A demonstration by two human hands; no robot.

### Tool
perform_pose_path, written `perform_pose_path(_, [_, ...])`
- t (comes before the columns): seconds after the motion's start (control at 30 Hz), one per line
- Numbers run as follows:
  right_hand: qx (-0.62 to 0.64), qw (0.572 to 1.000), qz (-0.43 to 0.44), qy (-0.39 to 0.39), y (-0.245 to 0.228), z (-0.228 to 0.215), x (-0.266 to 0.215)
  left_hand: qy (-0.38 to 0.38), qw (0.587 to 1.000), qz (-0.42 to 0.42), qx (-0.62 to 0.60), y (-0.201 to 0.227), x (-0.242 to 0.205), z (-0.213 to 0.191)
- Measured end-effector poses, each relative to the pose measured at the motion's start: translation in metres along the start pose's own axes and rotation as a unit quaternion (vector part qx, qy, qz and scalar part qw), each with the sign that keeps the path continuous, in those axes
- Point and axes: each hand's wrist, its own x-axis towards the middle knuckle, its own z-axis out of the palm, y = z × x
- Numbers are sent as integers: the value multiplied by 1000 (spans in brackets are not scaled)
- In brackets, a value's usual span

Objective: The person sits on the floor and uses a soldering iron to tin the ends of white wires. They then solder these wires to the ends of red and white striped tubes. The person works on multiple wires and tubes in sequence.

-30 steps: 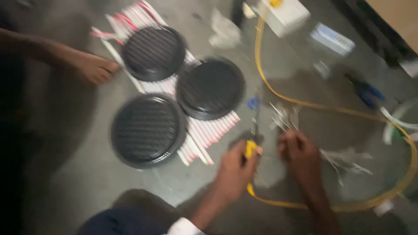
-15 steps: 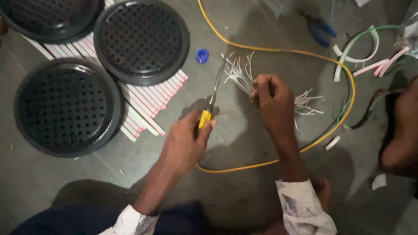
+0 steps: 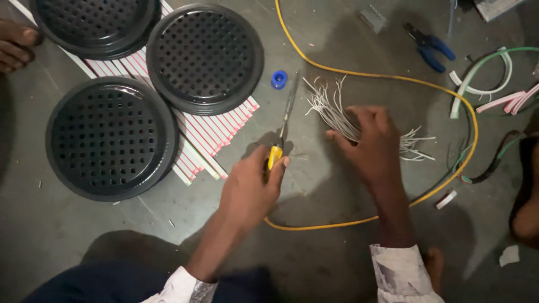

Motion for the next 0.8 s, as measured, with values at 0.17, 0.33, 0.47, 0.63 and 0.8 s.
perform_pose_path(0.17, [-20, 1000, 3, -3, 7, 13, -4, 13, 1000, 18, -7, 0, -3, -1])
perform_pose_path(0.33, [-36, 999, 21, 0, 7, 15, -3, 10, 1000, -6, 2, 3, -3, -5])
perform_pose_path(0.47, [-20, 999, -10, 35, -4, 10, 0, 28, 999, -4, 16, 5, -2, -8])
perform_pose_path(0.63, [181, 979, 61, -67, -29, 2, 0, 34, 998, -42, 19, 8, -3, -11])
perform_pose_path(0.8, [187, 966, -44, -174, -49, -6, -3, 34, 997, -61, 19, 10, 0, -14])
